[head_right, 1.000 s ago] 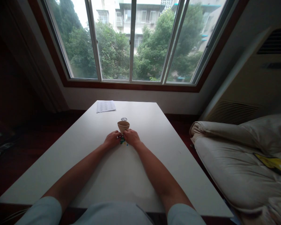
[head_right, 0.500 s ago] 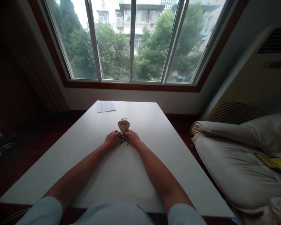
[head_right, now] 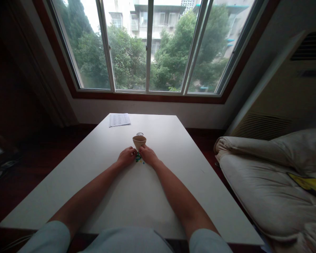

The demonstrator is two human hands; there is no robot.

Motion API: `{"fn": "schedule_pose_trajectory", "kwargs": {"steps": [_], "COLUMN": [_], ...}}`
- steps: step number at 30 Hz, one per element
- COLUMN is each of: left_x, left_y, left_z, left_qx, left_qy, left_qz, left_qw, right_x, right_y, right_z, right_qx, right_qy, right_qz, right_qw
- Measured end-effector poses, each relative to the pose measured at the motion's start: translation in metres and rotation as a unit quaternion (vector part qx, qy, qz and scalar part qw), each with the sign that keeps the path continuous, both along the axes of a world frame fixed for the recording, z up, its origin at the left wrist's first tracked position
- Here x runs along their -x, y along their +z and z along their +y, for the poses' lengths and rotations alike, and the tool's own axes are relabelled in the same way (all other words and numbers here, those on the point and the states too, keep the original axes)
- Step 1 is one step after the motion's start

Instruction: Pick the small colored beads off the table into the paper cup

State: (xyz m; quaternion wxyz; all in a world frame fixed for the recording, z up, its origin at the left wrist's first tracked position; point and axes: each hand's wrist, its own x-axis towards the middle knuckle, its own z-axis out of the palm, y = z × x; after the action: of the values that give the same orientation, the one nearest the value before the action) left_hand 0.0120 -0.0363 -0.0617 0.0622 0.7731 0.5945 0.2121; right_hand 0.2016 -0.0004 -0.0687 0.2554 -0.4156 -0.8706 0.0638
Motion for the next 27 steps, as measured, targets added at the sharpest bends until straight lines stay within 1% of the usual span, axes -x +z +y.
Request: {"fn": "schedule_pose_trajectory", "kwargs": {"steps": [5, 12, 19, 27], "left_x": [0.0002, 0.0011, 0.0003, 0.0016], "left_y": [0.0, -0.0016, 0.0005, 0.0001], "left_z": [0.0001, 0.0014, 0.0005, 0.0006], "left_qx": [-0.001, -0.004, 0.007, 0.001], "left_qy": [0.001, 0.001, 0.003, 0.0], "left_qz": [-0.003, -0.002, -0.008, -0.007], "left_qw": [1.0, 1.0, 1.0, 1.0], "right_x": [0.0002, 0.0026, 0.0015, 0.0022], "right_y": [0.0008, 0.0017, 0.0019, -0.004], "right_z": [0.0011, 0.0009, 0.0, 0.003], "right_qx": [-0.02, -0.032, -0.038, -0.036], "right_qy": [0.02, 0.028, 0.022, 0.033], "right_qz": [0.047, 0.058, 0.036, 0.031], "right_qw": [0.998, 0.997, 0.998, 0.998]}}
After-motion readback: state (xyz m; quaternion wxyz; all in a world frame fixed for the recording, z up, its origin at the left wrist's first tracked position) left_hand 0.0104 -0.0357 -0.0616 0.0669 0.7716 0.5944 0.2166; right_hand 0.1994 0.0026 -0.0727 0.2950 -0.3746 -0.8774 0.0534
